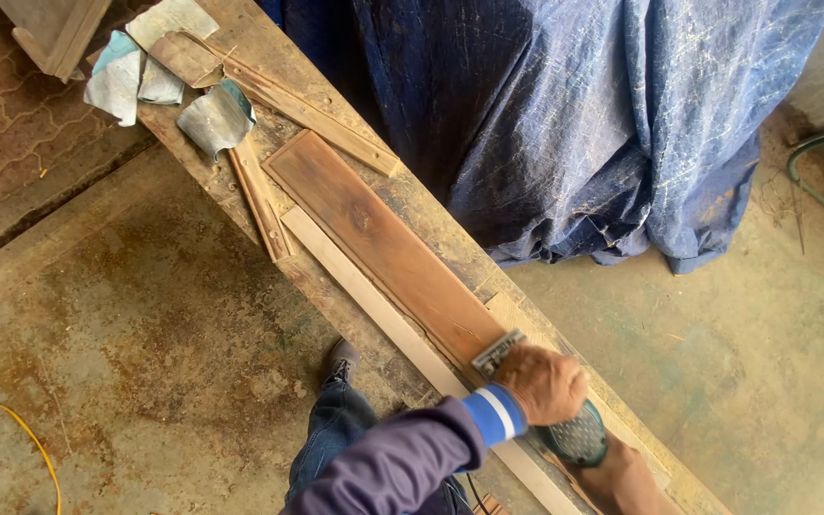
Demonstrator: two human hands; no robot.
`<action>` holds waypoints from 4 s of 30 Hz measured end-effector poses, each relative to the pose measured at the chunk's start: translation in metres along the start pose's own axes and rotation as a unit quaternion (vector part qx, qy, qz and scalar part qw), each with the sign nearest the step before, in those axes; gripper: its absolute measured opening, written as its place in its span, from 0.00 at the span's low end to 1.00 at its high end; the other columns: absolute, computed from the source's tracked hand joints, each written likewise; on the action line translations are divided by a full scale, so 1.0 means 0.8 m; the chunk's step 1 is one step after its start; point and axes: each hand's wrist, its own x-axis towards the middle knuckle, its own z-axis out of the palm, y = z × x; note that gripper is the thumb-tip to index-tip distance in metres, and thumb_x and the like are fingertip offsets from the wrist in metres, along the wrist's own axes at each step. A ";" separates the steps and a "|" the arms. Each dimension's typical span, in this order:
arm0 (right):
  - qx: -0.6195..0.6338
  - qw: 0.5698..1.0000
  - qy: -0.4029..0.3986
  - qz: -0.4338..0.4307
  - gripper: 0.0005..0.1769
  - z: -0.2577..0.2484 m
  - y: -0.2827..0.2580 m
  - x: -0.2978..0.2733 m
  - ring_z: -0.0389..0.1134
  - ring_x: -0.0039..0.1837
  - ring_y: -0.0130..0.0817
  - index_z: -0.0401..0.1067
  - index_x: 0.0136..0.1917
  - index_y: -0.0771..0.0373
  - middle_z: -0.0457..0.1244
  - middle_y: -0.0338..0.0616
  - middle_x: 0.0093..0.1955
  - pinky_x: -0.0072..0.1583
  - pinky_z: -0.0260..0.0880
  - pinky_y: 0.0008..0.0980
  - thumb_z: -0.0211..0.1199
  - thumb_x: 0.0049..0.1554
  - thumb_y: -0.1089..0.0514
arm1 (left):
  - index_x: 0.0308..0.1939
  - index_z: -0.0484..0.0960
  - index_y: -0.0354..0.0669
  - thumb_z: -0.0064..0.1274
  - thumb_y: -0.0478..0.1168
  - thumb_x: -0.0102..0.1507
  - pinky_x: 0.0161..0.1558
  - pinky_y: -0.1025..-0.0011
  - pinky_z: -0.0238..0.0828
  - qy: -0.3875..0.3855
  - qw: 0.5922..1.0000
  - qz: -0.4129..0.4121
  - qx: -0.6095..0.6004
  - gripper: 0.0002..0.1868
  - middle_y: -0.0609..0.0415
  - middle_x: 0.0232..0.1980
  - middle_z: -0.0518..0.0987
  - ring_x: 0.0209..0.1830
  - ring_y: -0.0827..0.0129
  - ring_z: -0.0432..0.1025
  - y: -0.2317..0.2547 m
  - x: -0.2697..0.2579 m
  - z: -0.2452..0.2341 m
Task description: Sanding a long wooden board using an electric orbital sander.
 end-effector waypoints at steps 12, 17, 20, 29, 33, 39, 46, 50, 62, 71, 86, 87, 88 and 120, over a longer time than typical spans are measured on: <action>0.006 0.999 0.027 0.019 0.36 0.060 0.210 0.047 0.80 0.50 0.40 0.78 0.58 0.53 0.76 0.47 0.45 0.59 0.78 0.39 0.85 0.36 0.50 | 0.27 0.78 0.40 0.40 0.47 0.70 0.38 0.53 0.69 -0.013 0.998 0.005 -0.065 0.21 0.40 0.24 0.78 0.25 0.53 0.75 0.075 -0.011 0.058; -0.020 0.999 0.035 -0.005 0.30 0.015 0.105 0.022 0.81 0.46 0.40 0.78 0.54 0.56 0.76 0.47 0.40 0.55 0.79 0.40 0.81 0.40 0.45 | 0.27 0.77 0.42 0.39 0.48 0.70 0.36 0.54 0.68 0.016 0.998 0.004 -0.052 0.21 0.42 0.23 0.77 0.23 0.56 0.74 0.051 0.005 0.031; -0.035 0.997 0.064 -0.032 0.30 -0.003 0.050 0.020 0.80 0.42 0.43 0.78 0.52 0.58 0.75 0.49 0.38 0.52 0.79 0.41 0.79 0.40 0.42 | 0.25 0.74 0.47 0.37 0.48 0.71 0.30 0.56 0.66 0.037 0.998 0.011 -0.048 0.22 0.49 0.19 0.73 0.17 0.62 0.69 0.024 0.017 0.011; -0.004 0.979 0.119 -0.164 0.32 -0.052 -0.135 0.022 0.76 0.38 0.47 0.76 0.52 0.61 0.72 0.52 0.37 0.45 0.76 0.45 0.76 0.40 0.41 | 0.20 0.71 0.50 0.37 0.49 0.71 0.21 0.62 0.64 0.095 0.995 0.010 0.012 0.24 0.53 0.15 0.70 0.12 0.67 0.65 -0.052 0.039 -0.126; 0.002 0.974 0.118 -0.191 0.32 -0.056 -0.186 0.032 0.76 0.39 0.46 0.76 0.52 0.61 0.72 0.52 0.38 0.45 0.76 0.44 0.76 0.42 0.39 | 0.21 0.75 0.47 0.41 0.49 0.69 0.27 0.57 0.71 0.099 0.993 -0.012 0.054 0.23 0.48 0.18 0.75 0.16 0.60 0.72 -0.074 0.044 -0.179; 0.002 0.977 0.099 -0.187 0.33 -0.060 -0.186 0.034 0.76 0.41 0.46 0.76 0.53 0.62 0.72 0.53 0.41 0.47 0.77 0.43 0.77 0.41 0.40 | 0.22 0.77 0.45 0.43 0.50 0.68 0.31 0.56 0.72 0.148 0.985 0.022 0.087 0.22 0.45 0.22 0.77 0.21 0.55 0.74 -0.081 0.047 -0.175; -0.009 0.992 0.037 -0.120 0.32 -0.042 -0.057 0.045 0.78 0.43 0.41 0.76 0.54 0.61 0.73 0.49 0.44 0.50 0.79 0.39 0.77 0.43 0.40 | 0.19 0.73 0.48 0.37 0.48 0.69 0.22 0.59 0.65 0.073 0.995 -0.025 0.063 0.24 0.50 0.16 0.73 0.14 0.64 0.67 -0.020 0.048 -0.076; 0.003 0.997 0.026 -0.075 0.31 -0.043 0.013 0.027 0.79 0.43 0.41 0.77 0.53 0.61 0.74 0.50 0.43 0.51 0.79 0.39 0.78 0.42 0.42 | 0.19 0.72 0.49 0.37 0.49 0.70 0.21 0.60 0.64 0.036 0.999 -0.028 0.020 0.25 0.50 0.16 0.72 0.14 0.64 0.66 0.022 0.043 -0.010; -0.012 0.999 0.037 0.029 0.31 -0.006 0.180 0.002 0.77 0.51 0.50 0.79 0.49 0.61 0.74 0.56 0.44 0.55 0.76 0.46 0.81 0.37 0.43 | 0.27 0.80 0.44 0.39 0.48 0.70 0.40 0.55 0.68 0.020 1.000 -0.008 -0.022 0.21 0.42 0.27 0.80 0.25 0.54 0.76 0.109 0.012 0.097; -0.022 1.000 0.009 0.001 0.28 -0.035 0.124 0.033 0.80 0.43 0.42 0.79 0.47 0.62 0.75 0.52 0.41 0.51 0.79 0.40 0.81 0.40 0.43 | 0.26 0.79 0.44 0.39 0.48 0.70 0.37 0.56 0.69 0.025 0.999 -0.025 -0.026 0.22 0.43 0.25 0.80 0.22 0.56 0.75 0.077 0.036 0.058; -0.033 0.987 0.050 -0.149 0.32 -0.077 -0.092 0.053 0.78 0.43 0.45 0.77 0.51 0.62 0.73 0.52 0.42 0.50 0.78 0.41 0.79 0.40 0.41 | 0.26 0.80 0.43 0.41 0.49 0.69 0.31 0.56 0.74 0.086 0.994 -0.057 0.031 0.22 0.42 0.23 0.80 0.21 0.55 0.77 -0.013 0.054 -0.111; -0.040 0.984 0.063 -0.161 0.32 -0.082 -0.108 0.050 0.77 0.44 0.47 0.78 0.51 0.62 0.73 0.53 0.42 0.51 0.77 0.42 0.79 0.39 0.41 | 0.25 0.80 0.42 0.42 0.49 0.68 0.33 0.54 0.74 0.092 0.993 -0.057 0.049 0.22 0.40 0.23 0.80 0.22 0.52 0.78 -0.018 0.054 -0.120; -0.040 0.984 0.063 -0.163 0.32 -0.083 -0.115 0.052 0.77 0.44 0.47 0.78 0.51 0.62 0.73 0.53 0.42 0.51 0.77 0.42 0.79 0.39 0.41 | 0.25 0.80 0.42 0.42 0.49 0.68 0.33 0.54 0.74 0.094 0.993 -0.057 0.051 0.22 0.40 0.23 0.80 0.22 0.52 0.78 -0.021 0.053 -0.125; -0.016 0.999 0.047 -0.014 0.30 -0.028 0.157 0.001 0.77 0.45 0.49 0.80 0.44 0.63 0.73 0.55 0.41 0.52 0.76 0.44 0.84 0.38 0.40 | 0.27 0.81 0.42 0.42 0.47 0.69 0.39 0.54 0.70 0.045 0.999 -0.007 -0.017 0.20 0.40 0.28 0.81 0.28 0.48 0.77 0.105 0.018 0.099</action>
